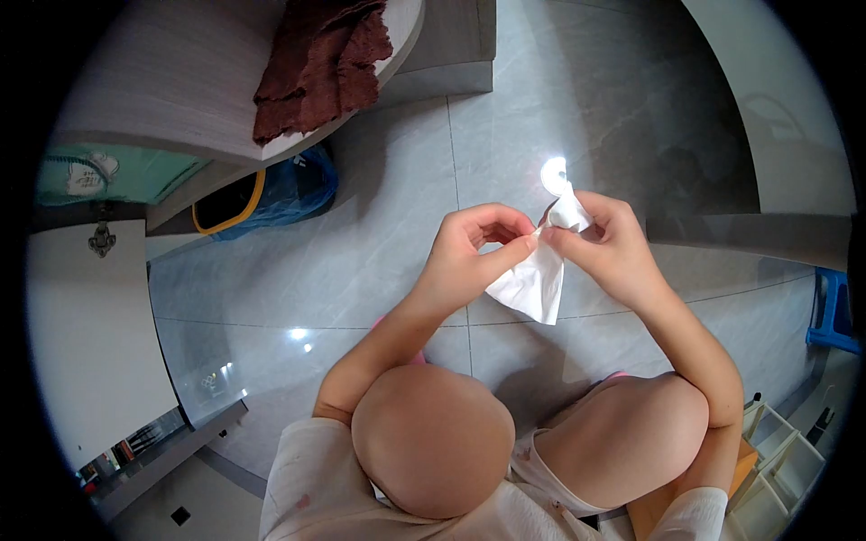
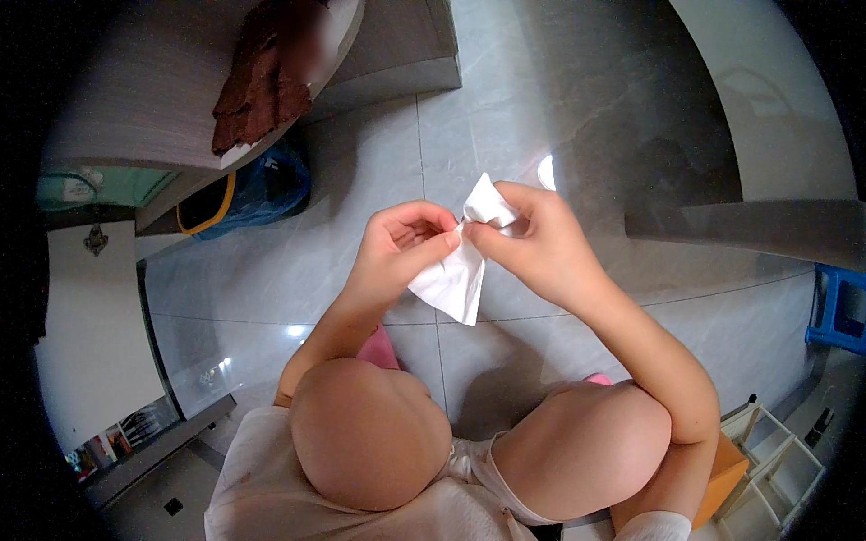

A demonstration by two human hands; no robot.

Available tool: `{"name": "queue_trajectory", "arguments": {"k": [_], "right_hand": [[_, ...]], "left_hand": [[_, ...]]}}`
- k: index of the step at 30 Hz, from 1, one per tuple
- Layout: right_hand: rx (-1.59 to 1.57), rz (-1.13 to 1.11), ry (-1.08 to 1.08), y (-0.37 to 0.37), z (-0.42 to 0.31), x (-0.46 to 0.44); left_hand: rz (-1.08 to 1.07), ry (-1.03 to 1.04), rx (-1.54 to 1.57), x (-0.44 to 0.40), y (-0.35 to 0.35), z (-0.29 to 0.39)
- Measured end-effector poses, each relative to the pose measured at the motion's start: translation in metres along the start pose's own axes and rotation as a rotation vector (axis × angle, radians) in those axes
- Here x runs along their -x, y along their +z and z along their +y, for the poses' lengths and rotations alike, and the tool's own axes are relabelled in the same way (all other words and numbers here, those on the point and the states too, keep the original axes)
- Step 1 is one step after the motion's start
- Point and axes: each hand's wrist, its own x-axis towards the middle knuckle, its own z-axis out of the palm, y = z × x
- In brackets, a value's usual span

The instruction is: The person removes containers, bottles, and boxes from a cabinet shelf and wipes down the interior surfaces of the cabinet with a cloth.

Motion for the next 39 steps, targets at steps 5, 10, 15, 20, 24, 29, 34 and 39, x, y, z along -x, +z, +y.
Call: {"name": "queue_trajectory", "arguments": {"k": [5,10,15,20,24,29,34,39], "right_hand": [[-0.002,-0.012,0.012,0.001,-0.004,0.0],[0.034,-0.009,-0.006,0.003,-0.005,0.002],[0.02,0.078,-0.006,0.002,-0.008,0.001],[0.341,0.141,-0.263,0.002,-0.002,-0.001],[0.669,0.082,-0.67,0.009,0.0,-0.006],[0.994,-0.018,-0.837,0.025,-0.007,-0.005],[1.144,0.012,-1.146,0.032,-0.019,-0.03],[1.134,-0.141,-1.13,0.067,-0.036,-0.055]], "left_hand": [[0.006,-0.014,-0.014,0.0,-0.002,-0.002],[0.0,-0.001,0.007,-0.001,-0.002,-0.007],[0.02,-0.119,0.187,0.001,0.0,0.003],[0.046,-0.162,0.187,-0.001,-0.005,-0.004],[0.17,-0.217,0.351,-0.009,-0.001,-0.011],[0.109,-0.361,0.691,-0.001,-0.001,-0.013],[-0.111,-0.334,1.081,0.015,-0.012,-0.015],[-0.394,-0.187,1.27,0.041,-0.054,-0.001]]}}
